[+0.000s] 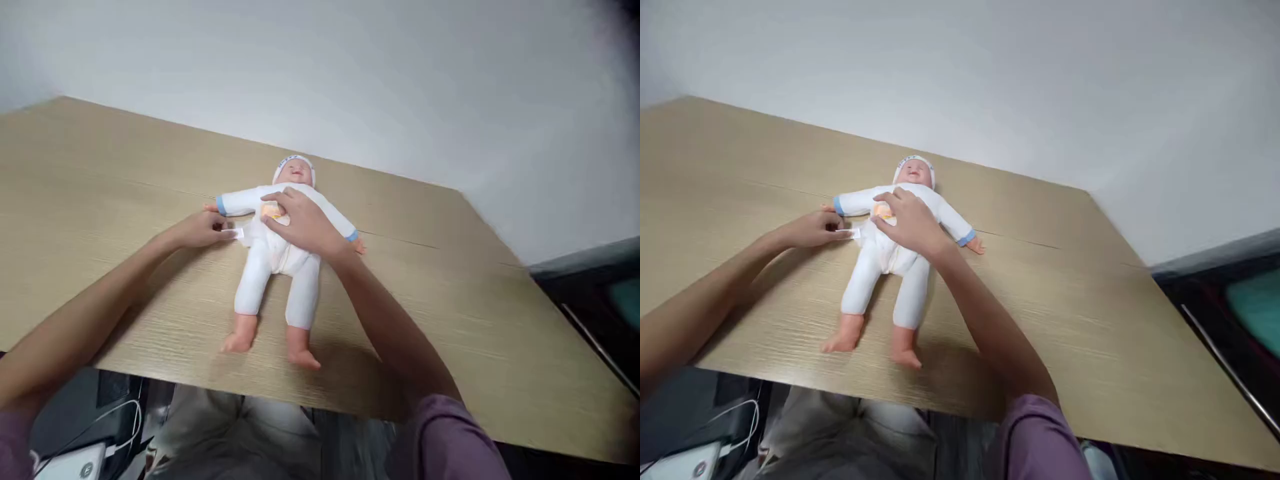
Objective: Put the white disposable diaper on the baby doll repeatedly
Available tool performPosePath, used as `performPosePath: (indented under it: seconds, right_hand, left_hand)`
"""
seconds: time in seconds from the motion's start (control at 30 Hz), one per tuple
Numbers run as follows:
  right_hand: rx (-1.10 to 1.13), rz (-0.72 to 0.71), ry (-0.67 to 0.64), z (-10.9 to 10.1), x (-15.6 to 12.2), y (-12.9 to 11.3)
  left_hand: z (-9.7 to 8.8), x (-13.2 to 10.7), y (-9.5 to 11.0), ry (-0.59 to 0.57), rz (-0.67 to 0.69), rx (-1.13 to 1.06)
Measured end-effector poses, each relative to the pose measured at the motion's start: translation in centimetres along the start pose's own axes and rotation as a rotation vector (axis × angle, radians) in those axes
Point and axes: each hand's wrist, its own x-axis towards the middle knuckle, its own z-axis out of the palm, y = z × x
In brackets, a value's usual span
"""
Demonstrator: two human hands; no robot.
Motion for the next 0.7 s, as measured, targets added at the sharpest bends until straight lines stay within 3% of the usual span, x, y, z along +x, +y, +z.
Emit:
performPosePath:
  seconds: [0.1,0.2,0.37,0.43,0.57,0.63,0.7]
  right_hand:
    - [0.006,0.026,0.004,0.5,0.2,0.3]
    - [0.018,0.044,-0.005,0.8,0.2,0.6]
    - [0.069,0.075,0.019,1.6,0.5,0.9]
    - [0.107,0.100,0.047,1.8,0.7,1.1]
    - [0.187,0.202,0.042,1.7,1.0,1.3]
    - [0.223,0.220,0.031,1.4,0.9,1.2]
    - [0.248,0.217,0.037,1.1,0.7,1.2]
  left_hand:
    - [-1.0,0.4,0.2,0.065,-0.036,-0.238]
    - [-1.1,1.5,1.9,0.104,-0.026,-0.464]
    - [1.4,4.3,7.0,0.024,0.054,-0.624]
    - [2.5,5.1,8.1,0.025,0.082,-0.640]
    - [3.8,5.7,7.3,0.190,0.112,-0.701]
    - [4.2,5.8,6.1,0.290,0.167,-0.636]
    - [4.5,5.8,5.0,0.303,0.226,-0.550]
